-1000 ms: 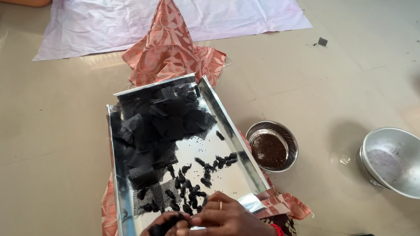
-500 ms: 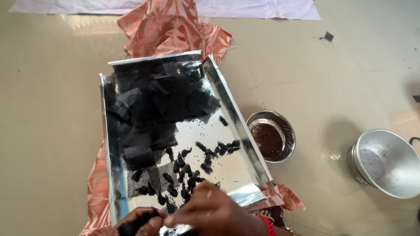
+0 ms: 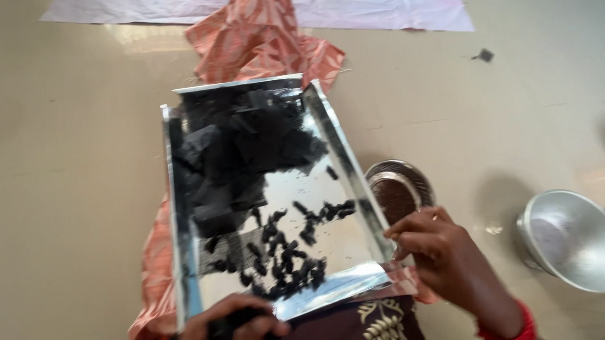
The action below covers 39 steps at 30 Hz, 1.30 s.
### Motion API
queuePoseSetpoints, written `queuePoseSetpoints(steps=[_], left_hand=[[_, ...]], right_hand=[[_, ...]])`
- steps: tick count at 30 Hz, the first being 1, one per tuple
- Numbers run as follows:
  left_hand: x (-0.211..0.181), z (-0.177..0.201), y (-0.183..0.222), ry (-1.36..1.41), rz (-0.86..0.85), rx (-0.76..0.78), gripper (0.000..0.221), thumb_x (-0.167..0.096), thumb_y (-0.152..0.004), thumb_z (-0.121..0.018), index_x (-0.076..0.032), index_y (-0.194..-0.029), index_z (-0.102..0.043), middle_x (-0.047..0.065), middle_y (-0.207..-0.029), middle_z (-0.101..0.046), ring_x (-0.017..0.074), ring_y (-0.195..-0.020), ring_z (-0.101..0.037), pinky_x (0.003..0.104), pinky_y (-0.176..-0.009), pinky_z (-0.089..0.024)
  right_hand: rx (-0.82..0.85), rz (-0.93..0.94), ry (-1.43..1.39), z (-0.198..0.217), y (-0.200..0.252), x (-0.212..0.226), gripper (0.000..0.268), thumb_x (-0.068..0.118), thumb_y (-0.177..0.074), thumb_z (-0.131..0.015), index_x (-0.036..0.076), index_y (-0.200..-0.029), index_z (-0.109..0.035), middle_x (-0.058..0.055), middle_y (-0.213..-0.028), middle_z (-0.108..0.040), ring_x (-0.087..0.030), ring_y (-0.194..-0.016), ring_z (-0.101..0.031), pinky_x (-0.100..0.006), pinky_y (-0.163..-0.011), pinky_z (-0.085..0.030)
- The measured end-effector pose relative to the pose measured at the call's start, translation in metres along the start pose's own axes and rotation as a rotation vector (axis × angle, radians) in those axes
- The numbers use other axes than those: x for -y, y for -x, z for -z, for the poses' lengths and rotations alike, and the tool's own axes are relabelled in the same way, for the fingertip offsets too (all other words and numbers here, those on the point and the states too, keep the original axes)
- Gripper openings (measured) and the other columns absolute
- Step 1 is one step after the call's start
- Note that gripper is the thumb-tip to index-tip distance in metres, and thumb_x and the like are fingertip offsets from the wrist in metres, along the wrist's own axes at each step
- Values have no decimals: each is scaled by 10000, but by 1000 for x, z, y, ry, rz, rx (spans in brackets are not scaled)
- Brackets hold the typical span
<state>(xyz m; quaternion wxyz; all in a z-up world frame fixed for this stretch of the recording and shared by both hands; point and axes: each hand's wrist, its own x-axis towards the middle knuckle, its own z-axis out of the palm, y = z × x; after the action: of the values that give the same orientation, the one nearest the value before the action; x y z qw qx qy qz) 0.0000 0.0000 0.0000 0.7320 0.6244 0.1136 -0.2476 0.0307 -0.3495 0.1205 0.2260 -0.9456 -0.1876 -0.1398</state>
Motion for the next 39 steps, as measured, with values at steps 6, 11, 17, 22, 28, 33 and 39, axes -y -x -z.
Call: queuePoseSetpoints(steps=[6, 11, 17, 22, 28, 33, 39], left_hand=[[-57, -45, 13, 110, 110, 199, 207, -110, -867, -737, -26, -1054, -714, 127, -780, -828, 88, -479, -558, 258, -447, -403], [-59, -44, 9, 73, -74, 208, 155, -110, -914, -757, -22, -980, -648, 108, -775, -767, 58, -524, -569, 238, -470, -426], [-65, -33, 10, 196, -102, 115, 186, -80, -901, -746, 2, -955, -587, 158, -796, -796, 63, -455, -477, 243, -412, -365], [-63, -43, 12, 290, -89, 160, 161, -82, -907, -710, 15, -997, -618, 181, -850, -801, 59, -438, -460, 244, -402, -357], [-52, -40, 9, 451, 59, 198, 187, -68, -914, -705, 32, -1059, -640, 208, -805, -752, 82, -435, -466, 257, -406, -352], [-49, -39, 1, 431, 32, 100, 151, -90, -943, -702, 38, -1019, -681, 50, -583, -547, 92, -397, -441, 267, -352, -312], [-27, -36, -4, 718, 32, 86, 153, -80, -962, -692, 20, -1078, -689, 35, -641, -587, 87, -416, -443, 258, -355, -309]], right_hand=[[289, -195, -321, -11, -17, 27, 508, 14, -838, -697, 99, -1339, -709, -73, -1316, -726, -156, -888, -760, -305, -700, -600], [541, -318, -936, -24, -37, 82, 518, 91, -942, -719, 104, -1449, -616, -33, -992, -784, -94, -832, -701, -283, -739, -592], [897, -445, -1279, -55, -3, 53, 241, 75, -1032, -731, -59, -1230, -758, -121, -909, -758, -152, -789, -690, -289, -686, -552], [387, -337, -1772, -67, -6, 62, 202, -5, -1004, -685, -67, -1196, -694, -168, -1002, -799, -245, -832, -761, -353, -711, -617], [222, -177, -751, -87, -23, 82, 513, -9, -935, -662, 81, -1434, -582, -43, -1029, -840, -131, -924, -822, -274, -797, -651], [420, 32, -465, -92, -14, 86, 817, 107, -845, -847, 127, -1579, -489, -80, -827, -694, -236, -877, -657, -352, -856, -548], [54, 480, -254, -68, -27, 96, 508, 193, -919, -692, 145, -1418, -609, -94, -1186, -717, -244, -1022, -701, -441, -1020, -515]])
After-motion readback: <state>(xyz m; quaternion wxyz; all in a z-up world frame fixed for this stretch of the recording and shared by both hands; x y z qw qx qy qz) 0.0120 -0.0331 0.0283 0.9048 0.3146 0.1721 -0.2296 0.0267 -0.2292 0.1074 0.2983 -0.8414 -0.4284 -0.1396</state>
